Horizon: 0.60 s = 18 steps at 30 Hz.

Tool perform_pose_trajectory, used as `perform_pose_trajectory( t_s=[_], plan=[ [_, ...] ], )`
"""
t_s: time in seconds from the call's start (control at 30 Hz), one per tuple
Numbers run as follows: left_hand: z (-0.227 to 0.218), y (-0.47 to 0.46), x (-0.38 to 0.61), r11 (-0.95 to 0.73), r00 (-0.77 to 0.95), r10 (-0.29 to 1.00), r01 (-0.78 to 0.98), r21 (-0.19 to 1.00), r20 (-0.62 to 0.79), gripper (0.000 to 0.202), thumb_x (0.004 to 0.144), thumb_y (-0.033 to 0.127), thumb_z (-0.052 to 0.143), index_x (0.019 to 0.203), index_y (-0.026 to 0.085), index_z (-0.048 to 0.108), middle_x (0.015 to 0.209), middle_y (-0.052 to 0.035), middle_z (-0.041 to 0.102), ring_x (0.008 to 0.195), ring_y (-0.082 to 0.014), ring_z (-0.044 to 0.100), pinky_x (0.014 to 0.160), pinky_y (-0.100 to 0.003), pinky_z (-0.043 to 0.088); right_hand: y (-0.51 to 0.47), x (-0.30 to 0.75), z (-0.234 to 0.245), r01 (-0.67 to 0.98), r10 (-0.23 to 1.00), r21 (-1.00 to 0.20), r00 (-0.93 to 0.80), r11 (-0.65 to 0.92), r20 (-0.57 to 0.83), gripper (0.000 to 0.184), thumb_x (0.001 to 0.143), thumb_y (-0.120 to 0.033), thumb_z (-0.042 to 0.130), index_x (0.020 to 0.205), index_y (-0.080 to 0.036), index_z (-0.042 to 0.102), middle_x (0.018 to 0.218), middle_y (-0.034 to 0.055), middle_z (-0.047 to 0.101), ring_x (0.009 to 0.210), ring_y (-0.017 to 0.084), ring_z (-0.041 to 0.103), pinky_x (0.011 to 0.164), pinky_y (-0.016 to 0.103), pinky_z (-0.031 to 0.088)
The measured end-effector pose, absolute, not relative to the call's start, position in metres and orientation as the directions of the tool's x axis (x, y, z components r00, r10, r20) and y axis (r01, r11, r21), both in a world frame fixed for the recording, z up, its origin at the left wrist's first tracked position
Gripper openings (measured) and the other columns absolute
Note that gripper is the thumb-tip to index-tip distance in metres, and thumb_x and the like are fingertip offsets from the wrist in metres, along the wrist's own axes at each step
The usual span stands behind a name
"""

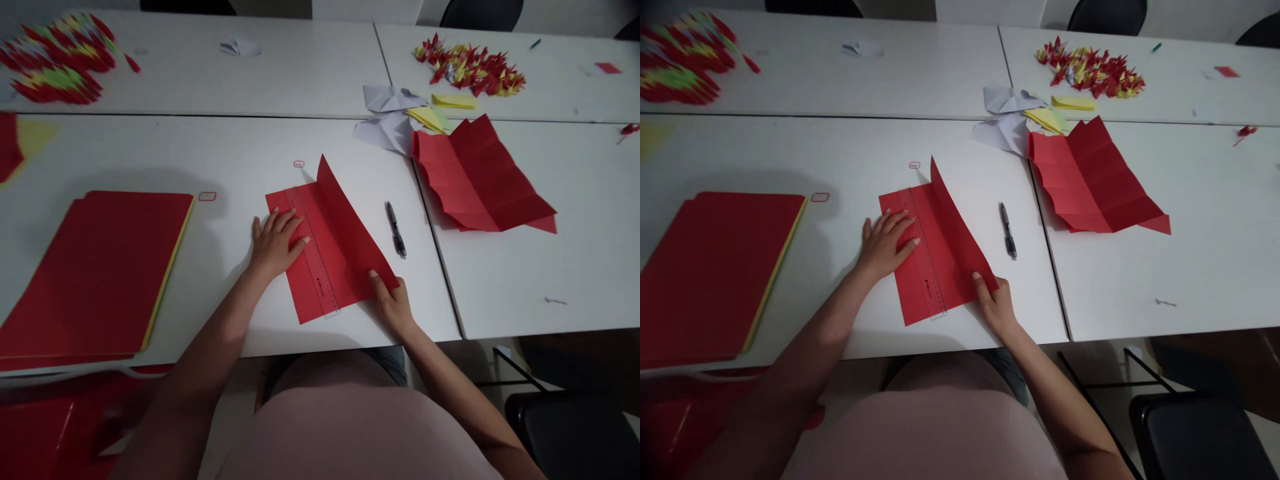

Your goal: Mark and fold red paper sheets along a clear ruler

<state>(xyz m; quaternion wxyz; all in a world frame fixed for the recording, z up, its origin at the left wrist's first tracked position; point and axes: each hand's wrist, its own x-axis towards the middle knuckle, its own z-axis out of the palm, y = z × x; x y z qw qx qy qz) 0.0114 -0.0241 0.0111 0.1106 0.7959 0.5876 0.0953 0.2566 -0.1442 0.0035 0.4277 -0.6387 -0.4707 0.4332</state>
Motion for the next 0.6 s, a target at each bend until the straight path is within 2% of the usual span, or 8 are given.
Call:
perform_pose_trajectory(
  t_s=[0.1, 0.27, 0.6],
  plan=[
    [0.0099, -0.0247, 0.0122, -0.29, 0.296, 0.955, 0.92, 0.265, 0.018, 0.053, 0.098, 0.051, 0.037, 0.145, 0.028, 0.046, 0.158, -0.0038, 0.039, 0.151, -0.0325, 0.02, 0.121, -0.063, 0.005, -0.1442, 0.2565, 0.0032, 0.234, 0.973, -0.953, 0.178, -0.19, -0.15, 0.043, 0.091, -0.054, 0.051, 0.065, -0.02, 0.047, 0.059, -0.0023, 0.042, 0.058, 0.012, 0.035, 0.053, 0.027, 0.031],
    [0.0077, -0.0258, 0.0122, -0.298, 0.299, 0.954, 0.926, 0.233, 0.032, 0.053, 0.099, 0.05, 0.035, 0.146, 0.028, 0.045, 0.158, -0.0046, 0.038, 0.151, -0.032, 0.019, 0.12, -0.062, 0.004, -0.1443, 0.2558, 0.0028, 0.226, 0.972, -0.955, 0.176, -0.194, -0.155, 0.044, 0.09, -0.054, 0.052, 0.063, -0.021, 0.044, 0.056, -0.003, 0.04, 0.056, 0.012, 0.034, 0.052, 0.026, 0.03],
    [0.0045, -0.0271, 0.0091, -0.306, 0.301, 0.952, 0.93, 0.203, 0.056, 0.052, 0.099, 0.049, 0.037, 0.146, 0.028, 0.046, 0.158, -0.0047, 0.04, 0.151, -0.0313, 0.021, 0.12, -0.063, 0.005, -0.1452, 0.2553, -0.0019, 0.225, 0.977, -0.96, 0.166, -0.169, -0.133, 0.044, 0.092, -0.054, 0.052, 0.067, -0.018, 0.054, 0.061, 0.0005, 0.053, 0.06, 0.014, 0.045, 0.055, 0.027, 0.036]
  ],
)
